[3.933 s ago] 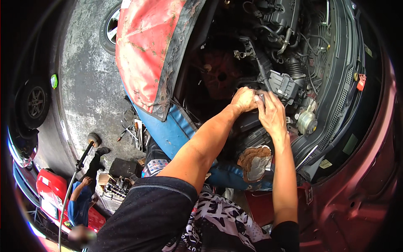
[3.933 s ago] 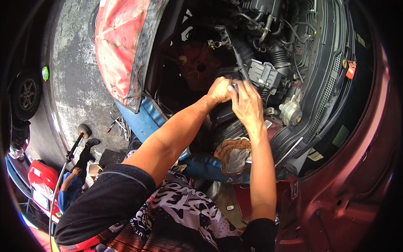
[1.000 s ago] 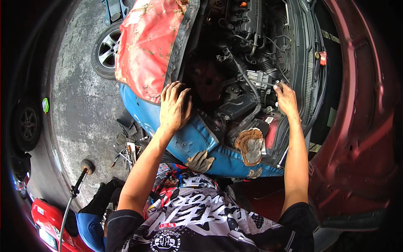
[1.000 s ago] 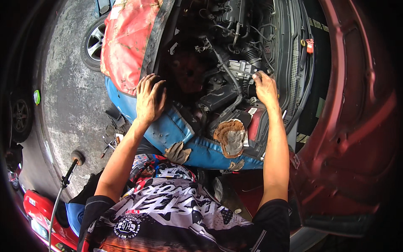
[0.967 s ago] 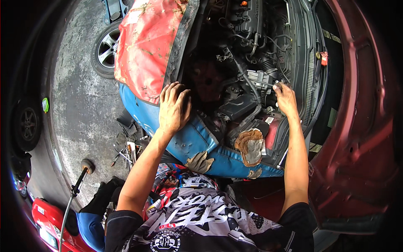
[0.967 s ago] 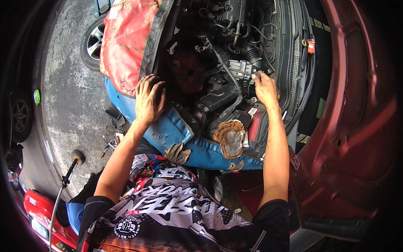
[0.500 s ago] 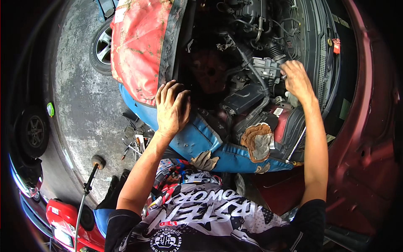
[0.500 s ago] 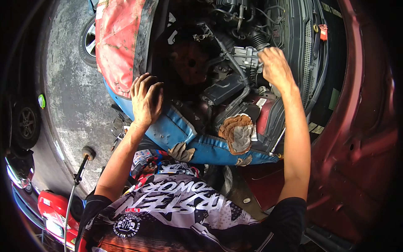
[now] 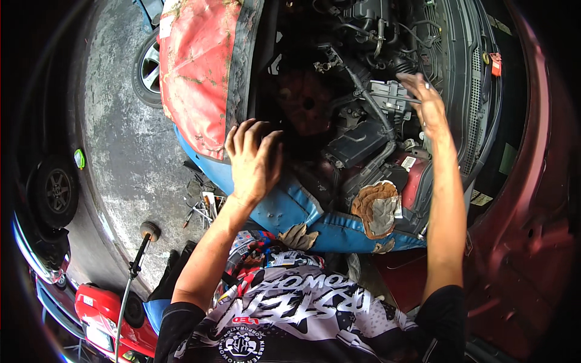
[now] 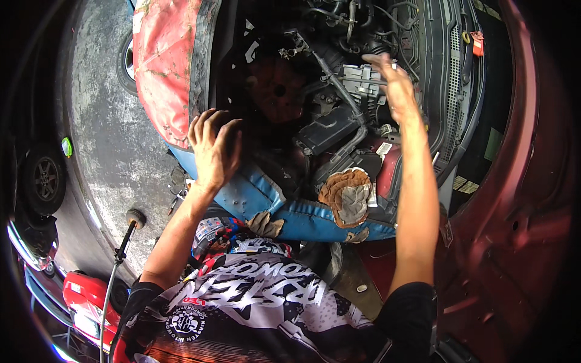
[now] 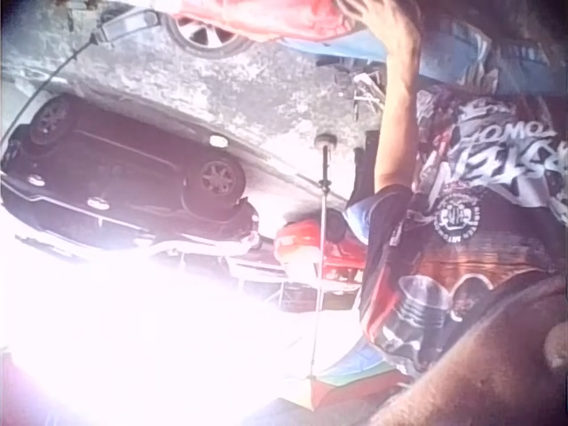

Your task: Loosening bolts and tapping engine components using a socket wrench and hammer.

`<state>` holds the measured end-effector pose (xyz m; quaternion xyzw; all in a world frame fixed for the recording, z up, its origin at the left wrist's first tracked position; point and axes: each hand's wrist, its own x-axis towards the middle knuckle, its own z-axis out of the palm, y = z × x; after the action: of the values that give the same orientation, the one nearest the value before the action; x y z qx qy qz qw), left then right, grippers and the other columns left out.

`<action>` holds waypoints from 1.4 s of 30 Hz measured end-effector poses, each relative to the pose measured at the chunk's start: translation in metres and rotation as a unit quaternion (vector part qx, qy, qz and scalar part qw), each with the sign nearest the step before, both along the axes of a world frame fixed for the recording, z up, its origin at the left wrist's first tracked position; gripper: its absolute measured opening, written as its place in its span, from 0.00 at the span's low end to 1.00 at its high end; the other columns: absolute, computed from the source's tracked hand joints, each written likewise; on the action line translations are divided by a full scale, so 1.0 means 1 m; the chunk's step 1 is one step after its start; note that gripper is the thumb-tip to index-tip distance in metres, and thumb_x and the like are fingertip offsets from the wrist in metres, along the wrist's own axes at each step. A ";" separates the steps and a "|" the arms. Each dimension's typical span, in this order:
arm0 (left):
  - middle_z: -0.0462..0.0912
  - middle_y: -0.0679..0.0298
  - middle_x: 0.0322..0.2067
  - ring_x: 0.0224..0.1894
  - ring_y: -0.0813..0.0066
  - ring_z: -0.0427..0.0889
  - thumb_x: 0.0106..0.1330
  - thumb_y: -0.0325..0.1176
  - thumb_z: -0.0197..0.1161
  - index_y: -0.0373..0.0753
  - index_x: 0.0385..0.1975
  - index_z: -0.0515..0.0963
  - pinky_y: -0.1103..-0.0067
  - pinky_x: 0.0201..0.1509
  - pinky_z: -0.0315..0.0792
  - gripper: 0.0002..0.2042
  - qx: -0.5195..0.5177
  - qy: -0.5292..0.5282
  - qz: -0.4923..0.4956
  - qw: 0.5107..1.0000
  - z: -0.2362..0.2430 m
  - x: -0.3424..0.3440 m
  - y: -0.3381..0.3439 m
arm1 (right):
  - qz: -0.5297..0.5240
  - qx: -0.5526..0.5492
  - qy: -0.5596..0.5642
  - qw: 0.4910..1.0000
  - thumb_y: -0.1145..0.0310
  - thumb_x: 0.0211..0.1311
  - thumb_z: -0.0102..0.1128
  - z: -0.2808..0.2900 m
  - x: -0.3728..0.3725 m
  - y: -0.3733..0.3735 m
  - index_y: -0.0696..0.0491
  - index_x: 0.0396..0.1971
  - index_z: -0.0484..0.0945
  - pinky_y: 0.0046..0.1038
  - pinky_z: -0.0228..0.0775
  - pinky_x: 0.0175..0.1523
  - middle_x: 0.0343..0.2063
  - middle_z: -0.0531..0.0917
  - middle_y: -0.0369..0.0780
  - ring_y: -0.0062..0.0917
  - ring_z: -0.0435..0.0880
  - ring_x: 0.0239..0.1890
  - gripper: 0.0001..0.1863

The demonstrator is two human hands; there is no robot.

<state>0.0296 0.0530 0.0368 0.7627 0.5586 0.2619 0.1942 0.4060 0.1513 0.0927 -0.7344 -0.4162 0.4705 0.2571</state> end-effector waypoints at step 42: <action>0.78 0.54 0.43 0.47 0.54 0.76 0.63 0.35 0.64 0.39 0.47 0.77 0.65 0.52 0.71 0.14 0.098 -0.136 0.069 0.983 -0.003 -0.007 0.117 | 0.058 0.188 0.026 0.980 0.51 0.76 0.42 0.063 -0.070 -0.112 0.55 0.23 0.69 0.40 0.72 0.55 0.16 0.70 0.33 0.23 0.74 0.24 0.25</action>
<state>0.0222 0.1702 0.0341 0.6945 0.5502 0.4296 0.1745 0.3356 0.0398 0.1558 -0.6353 -0.5324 0.4163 0.3737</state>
